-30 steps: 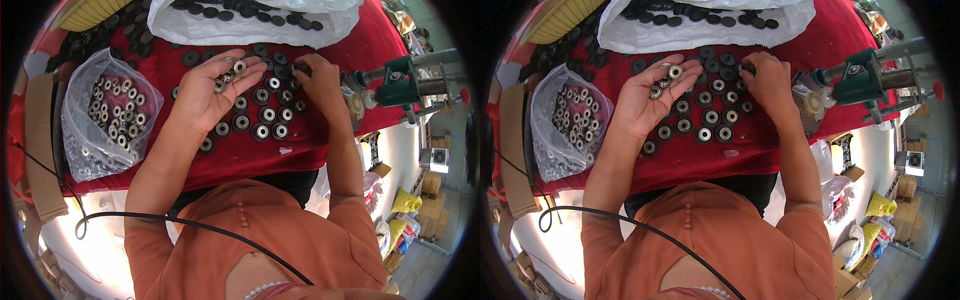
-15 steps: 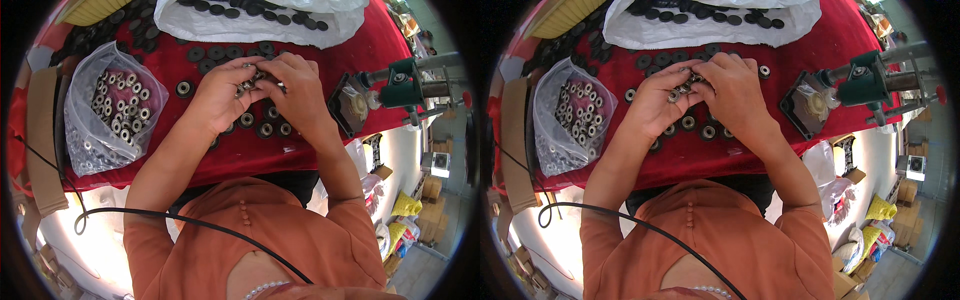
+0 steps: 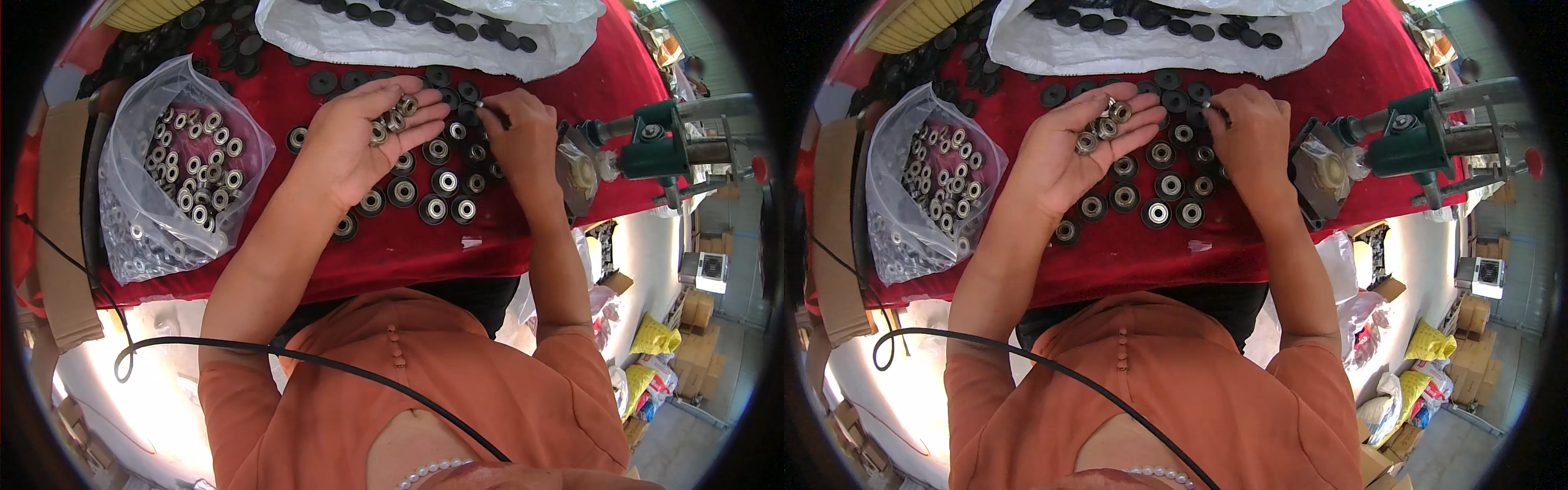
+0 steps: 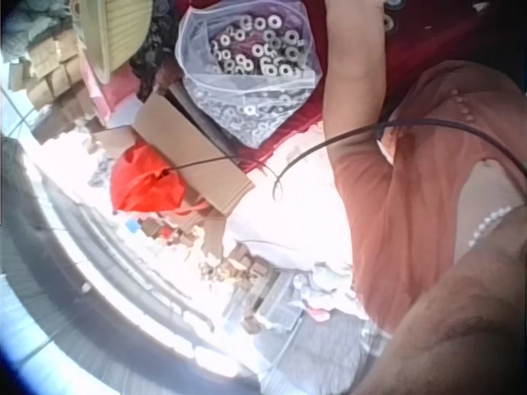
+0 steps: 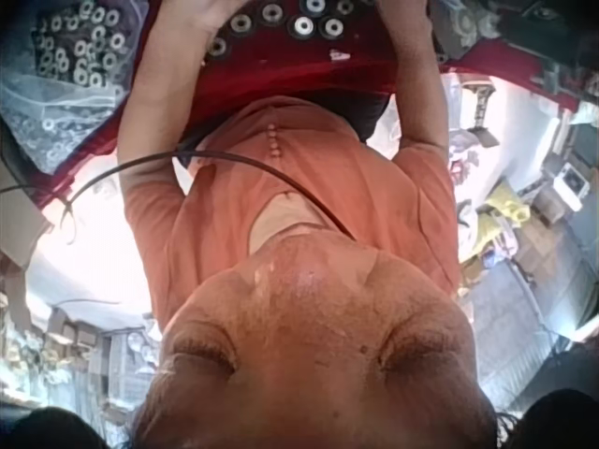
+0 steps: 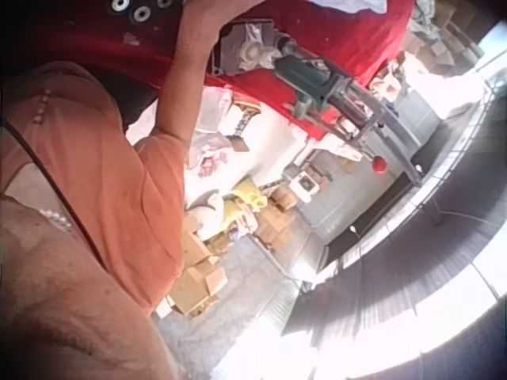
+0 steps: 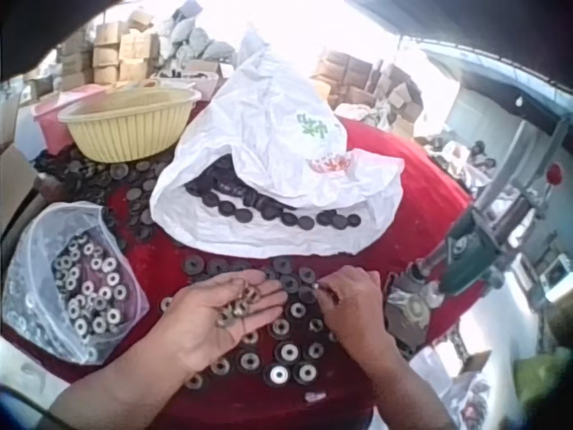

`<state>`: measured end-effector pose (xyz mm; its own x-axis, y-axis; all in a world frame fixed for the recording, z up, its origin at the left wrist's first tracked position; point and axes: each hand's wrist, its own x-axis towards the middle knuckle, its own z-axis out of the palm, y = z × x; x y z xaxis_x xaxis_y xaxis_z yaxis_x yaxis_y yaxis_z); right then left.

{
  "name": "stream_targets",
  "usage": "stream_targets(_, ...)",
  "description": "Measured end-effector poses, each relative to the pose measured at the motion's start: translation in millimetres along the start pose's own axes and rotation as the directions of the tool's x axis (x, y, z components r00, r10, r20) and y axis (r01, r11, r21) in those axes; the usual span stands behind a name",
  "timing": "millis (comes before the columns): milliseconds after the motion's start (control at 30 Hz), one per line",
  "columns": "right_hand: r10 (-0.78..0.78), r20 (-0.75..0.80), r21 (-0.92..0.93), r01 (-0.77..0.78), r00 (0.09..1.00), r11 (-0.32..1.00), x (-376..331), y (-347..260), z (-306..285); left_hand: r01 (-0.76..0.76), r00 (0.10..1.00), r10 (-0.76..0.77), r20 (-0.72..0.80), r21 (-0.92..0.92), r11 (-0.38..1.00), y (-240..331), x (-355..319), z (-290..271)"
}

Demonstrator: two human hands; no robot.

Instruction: The person takes metal bearings from a bag, places them into circular discs on the table by hand, and taps the bearings firmly into place using a mallet.

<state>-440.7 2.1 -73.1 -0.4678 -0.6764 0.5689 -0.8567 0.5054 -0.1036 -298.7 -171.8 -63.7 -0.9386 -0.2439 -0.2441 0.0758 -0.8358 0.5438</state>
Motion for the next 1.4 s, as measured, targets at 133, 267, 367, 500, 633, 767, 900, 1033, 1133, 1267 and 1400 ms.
stream_targets(133, -0.041, 0.01, -0.018, 0.041, 0.999, 0.999, -5.0, -4.4, 3.8, 0.005, 1.0, -0.005, 0.007, -0.011, 1.0, 2.4, -0.5, 2.2)
stream_targets(267, -0.077, 0.07, -0.038, 0.08, 0.995, 0.996, -8.2, -9.6, 0.2, 0.013, 1.0, -0.013, 0.008, -0.009, 1.0, 3.1, -1.5, 1.7)
stream_targets(367, -0.074, 0.116, -0.064, 0.082, 0.99, 0.995, -11.9, -19.7, -10.6, 0.008, 1.0, -0.008, 0.01, 0.0, 1.0, 3.5, -2.7, 2.5)
stream_targets(500, -0.047, 0.198, -0.071, 0.062, 0.979, 0.996, -11.1, -23.3, -19.3, 0.021, 1.0, -0.02, 0.017, -0.027, 0.999, 0.3, -0.3, 0.4)
stream_targets(633, -0.089, -0.009, -0.044, 0.088, 0.996, 0.995, 8.1, -39.5, -26.1, 0.084, 0.996, -0.084, 0.024, -0.028, 0.996, -7.1, 4.3, -6.7)
stream_targets(767, -0.2, -0.012, 0.208, 0.198, 0.98, 0.958, 11.9, -62.9, -18.5, 0.122, 0.982, -0.095, 0.162, -0.165, 0.979, -12.3, 4.9, -11.7)
stream_targets(900, -0.179, 0.015, 0.231, 0.171, 0.984, 0.958, 10.8, -55.9, -11.4, 0.189, 0.956, -0.122, 0.267, -0.242, 0.952, -14.3, 9.5, -16.6)
stream_targets(1033, -0.156, 0.091, 0.268, 0.127, 0.984, 0.955, 14.5, -47.9, -14.0, 0.157, 0.968, -0.104, 0.23, -0.228, 0.961, -17.9, 9.7, -13.0)
stream_targets(1133, -0.203, 0.079, 0.275, 0.174, 0.976, 0.945, 18.2, -47.3, -18.4, 0.151, 0.968, -0.094, 0.231, -0.246, 0.957, -16.8, 9.7, -14.8)
stream_targets(1267, -0.024, -0.005, 0.189, 0.025, 1.0, 0.982, 36.7, -4.2, -21.3, 0.094, 0.991, -0.082, 0.104, -0.115, 0.989, -3.7, 2.7, -3.4)
stream_targets(1400, 0.092, 0.193, 0.161, -0.124, 0.977, 0.979, 33.2, 26.8, 3.7, -0.036, 0.998, 0.041, 0.042, -0.106, 0.994, 4.0, 1.8, -2.7)
